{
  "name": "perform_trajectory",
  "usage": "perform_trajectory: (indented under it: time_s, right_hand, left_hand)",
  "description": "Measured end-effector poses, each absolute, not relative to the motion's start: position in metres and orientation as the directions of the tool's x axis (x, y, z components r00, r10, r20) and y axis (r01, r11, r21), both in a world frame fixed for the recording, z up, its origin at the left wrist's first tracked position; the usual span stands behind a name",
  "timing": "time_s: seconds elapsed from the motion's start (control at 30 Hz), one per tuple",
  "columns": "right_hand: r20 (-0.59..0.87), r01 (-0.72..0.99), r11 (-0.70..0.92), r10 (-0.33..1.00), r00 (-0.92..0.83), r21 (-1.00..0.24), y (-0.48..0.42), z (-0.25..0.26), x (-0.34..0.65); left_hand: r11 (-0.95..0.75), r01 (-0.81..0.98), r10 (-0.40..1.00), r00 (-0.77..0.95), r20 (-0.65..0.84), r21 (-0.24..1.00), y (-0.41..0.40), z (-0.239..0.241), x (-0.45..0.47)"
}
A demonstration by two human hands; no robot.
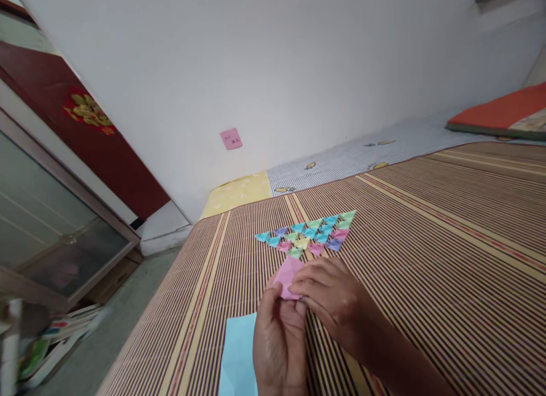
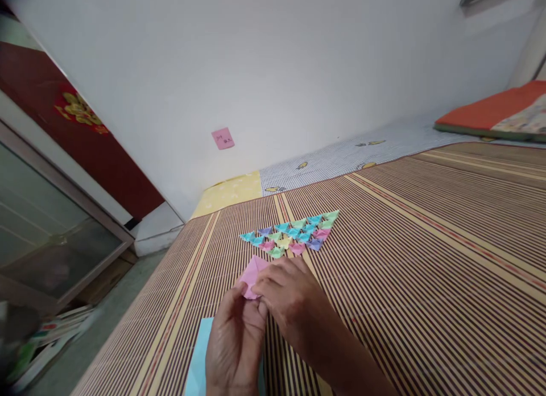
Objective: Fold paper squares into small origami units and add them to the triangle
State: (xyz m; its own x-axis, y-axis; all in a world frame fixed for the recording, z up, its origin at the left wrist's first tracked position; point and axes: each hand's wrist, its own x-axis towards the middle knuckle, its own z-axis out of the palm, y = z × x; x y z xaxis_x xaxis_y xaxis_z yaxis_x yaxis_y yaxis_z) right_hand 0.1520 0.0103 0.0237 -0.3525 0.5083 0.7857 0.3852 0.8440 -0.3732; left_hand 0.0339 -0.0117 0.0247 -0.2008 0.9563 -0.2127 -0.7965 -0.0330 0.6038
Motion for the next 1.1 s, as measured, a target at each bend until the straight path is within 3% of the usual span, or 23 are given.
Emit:
perform_trajectory:
  time_s: [0.23, 0.43, 0.63, 0.87, 1.1]
  right_hand:
    - [0.761, 0.328, 0.836, 0.541, -0.359, -0.439, 0.01, 0.02, 0.151]
    - [0.77, 0.382, 0.775, 0.603, -0.206, -0.504, 0.009, 0.024, 0.151]
    - [0.693, 0.371, 0.68, 0.711, -0.122, -0.632, 0.01, 0.026, 0.153]
    - [0.624, 0.304, 0.625, 0.773, -0.112, -0.719, 0.012, 0.025, 0.159]
    - [0.566, 0.301, 0.58, 0.812, -0.139, -0.757, 0.012, 0.029, 0.166]
  left_hand:
    - [-0.074, -0.709, 0.939, -0.286, -0.19, 0.701, -0.008, 0.017, 0.03]
    - [-0.077, -0.75, 0.955, -0.244, -0.166, 0.657, -0.016, 0.026, 0.04]
    - [-0.108, -0.759, 0.957, -0.254, -0.14, 0.642, -0.018, 0.028, 0.046]
    - [-0.072, -0.628, 0.974, -0.213, -0.083, 0.775, -0.019, 0.03, 0.053]
    - [-0.07, -0.55, 0.972, -0.224, -0.066, 0.832, -0.017, 0.026, 0.056]
